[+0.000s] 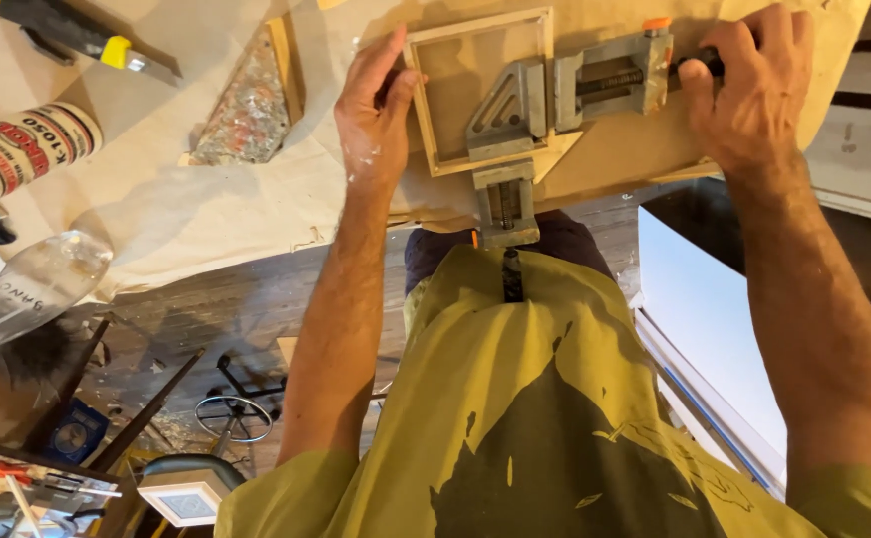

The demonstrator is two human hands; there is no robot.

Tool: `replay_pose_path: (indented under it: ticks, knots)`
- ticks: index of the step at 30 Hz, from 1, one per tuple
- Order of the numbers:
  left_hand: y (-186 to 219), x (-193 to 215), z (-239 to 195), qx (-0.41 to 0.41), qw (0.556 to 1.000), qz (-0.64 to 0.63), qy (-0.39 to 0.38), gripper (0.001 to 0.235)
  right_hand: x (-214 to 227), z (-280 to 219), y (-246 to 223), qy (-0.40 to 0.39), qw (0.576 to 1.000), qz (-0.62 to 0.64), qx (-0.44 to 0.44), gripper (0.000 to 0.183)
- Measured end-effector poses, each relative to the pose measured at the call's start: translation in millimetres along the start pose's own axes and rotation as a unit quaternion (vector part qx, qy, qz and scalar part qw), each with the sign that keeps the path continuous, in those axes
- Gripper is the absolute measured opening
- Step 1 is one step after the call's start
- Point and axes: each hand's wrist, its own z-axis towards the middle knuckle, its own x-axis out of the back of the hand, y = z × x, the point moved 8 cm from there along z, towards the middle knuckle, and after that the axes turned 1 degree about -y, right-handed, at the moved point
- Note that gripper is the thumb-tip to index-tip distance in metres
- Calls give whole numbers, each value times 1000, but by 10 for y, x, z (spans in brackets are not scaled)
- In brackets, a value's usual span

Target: Assembling a small wooden frame by gluing and clamping wooden strips together on a workbench.

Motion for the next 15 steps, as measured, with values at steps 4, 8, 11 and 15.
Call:
replay_pose_path:
  ticks: [4,8,11,15]
  knots:
    - [62,-1,17,-12,1000,-3,-7,39,-169,-67,167,4,995,-98,2,39]
    - [99,11,16,-13,999,-28,-9,36,-218,-139,289,80,968,-235,41,31]
    - [22,16,16,-10,999,-40,-12,35,-122,-11,260,39,961,-269,44,24]
    - [-58,33,10,20,995,-97,-7,33,-512,-53,661,-172,932,-313,-55,55]
